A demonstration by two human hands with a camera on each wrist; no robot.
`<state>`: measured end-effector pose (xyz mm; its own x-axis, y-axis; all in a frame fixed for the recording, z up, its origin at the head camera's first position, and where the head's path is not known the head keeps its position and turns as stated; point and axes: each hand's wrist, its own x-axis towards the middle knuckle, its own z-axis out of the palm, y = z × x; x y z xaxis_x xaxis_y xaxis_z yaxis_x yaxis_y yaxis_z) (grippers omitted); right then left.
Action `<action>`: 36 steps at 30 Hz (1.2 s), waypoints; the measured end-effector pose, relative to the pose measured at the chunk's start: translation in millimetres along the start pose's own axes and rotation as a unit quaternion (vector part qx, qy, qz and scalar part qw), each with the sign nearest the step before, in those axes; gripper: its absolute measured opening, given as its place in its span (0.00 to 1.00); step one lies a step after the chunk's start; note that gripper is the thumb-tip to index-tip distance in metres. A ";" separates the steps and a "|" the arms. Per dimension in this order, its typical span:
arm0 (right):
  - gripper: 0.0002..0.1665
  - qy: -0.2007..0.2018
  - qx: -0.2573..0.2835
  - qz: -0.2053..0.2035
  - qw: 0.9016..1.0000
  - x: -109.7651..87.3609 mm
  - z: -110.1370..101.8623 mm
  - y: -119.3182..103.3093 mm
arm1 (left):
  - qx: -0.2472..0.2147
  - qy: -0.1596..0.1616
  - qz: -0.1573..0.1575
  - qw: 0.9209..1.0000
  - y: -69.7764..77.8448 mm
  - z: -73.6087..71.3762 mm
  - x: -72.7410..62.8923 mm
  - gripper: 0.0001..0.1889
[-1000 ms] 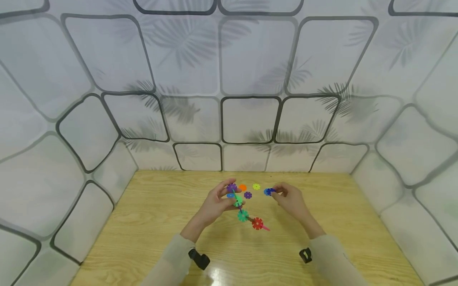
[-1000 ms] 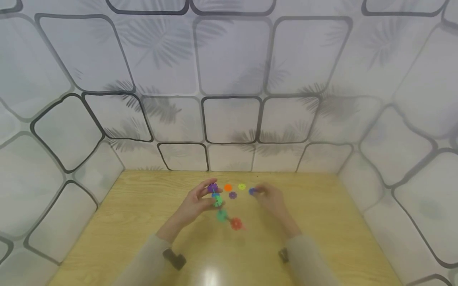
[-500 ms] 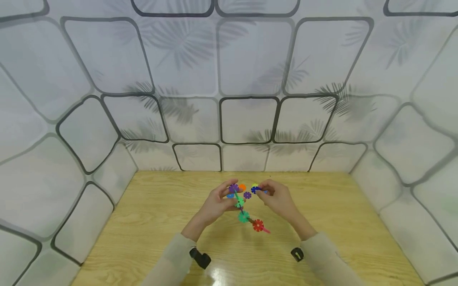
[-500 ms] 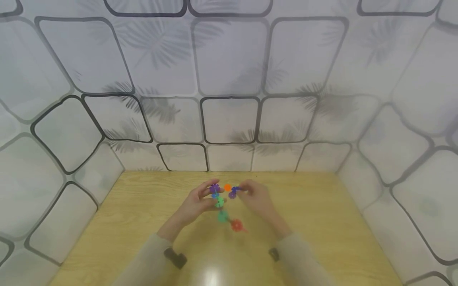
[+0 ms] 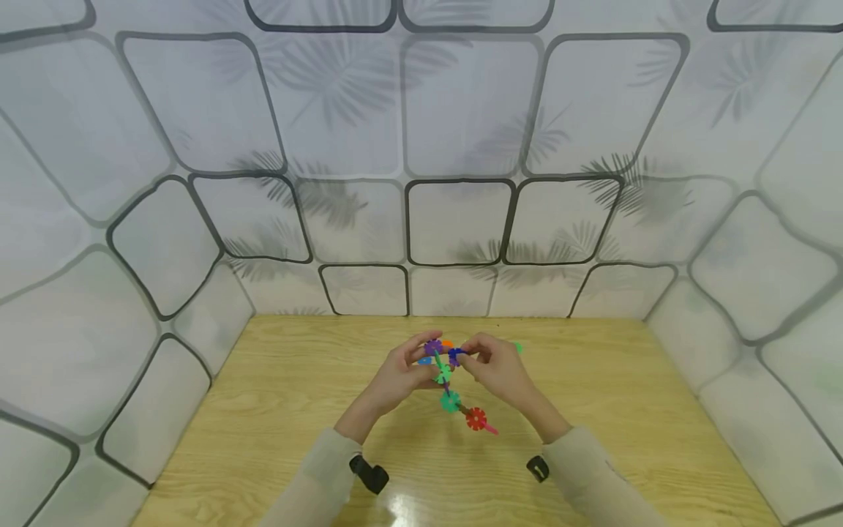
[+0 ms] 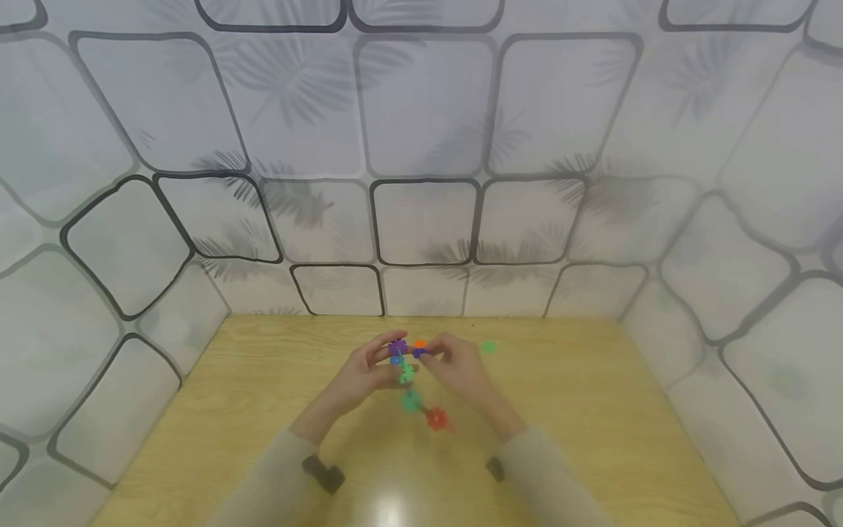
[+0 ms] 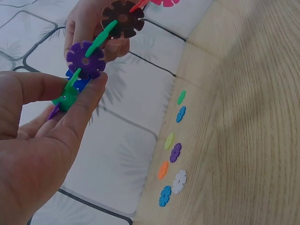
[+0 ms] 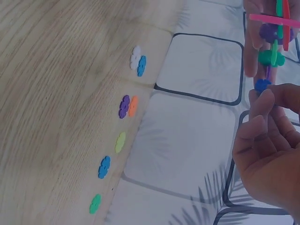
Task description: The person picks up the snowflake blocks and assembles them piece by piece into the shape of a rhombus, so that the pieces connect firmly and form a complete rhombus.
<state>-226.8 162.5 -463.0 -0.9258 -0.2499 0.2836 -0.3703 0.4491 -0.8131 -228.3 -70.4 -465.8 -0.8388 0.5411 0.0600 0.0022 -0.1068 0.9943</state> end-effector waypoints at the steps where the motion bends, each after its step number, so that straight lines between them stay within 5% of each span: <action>1: 0.02 -0.001 0.000 -0.001 1.000 0.1 0.6 -0.6 | 0.002 -0.002 0.000 1.000 0.4 0.1 -0.1 0.35; 36: 0.02 -0.004 -0.023 -0.049 0.999 0.4 8.2 -10.4 | -0.018 -0.029 0.001 0.999 -2.5 3.0 2.9 0.35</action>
<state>-222.7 150.7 -458.6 -0.8848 -0.3008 0.3557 -0.4615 0.4609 -0.7580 -229.1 -66.0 -467.8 -0.8055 0.5886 0.0690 -0.0154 -0.1372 0.9904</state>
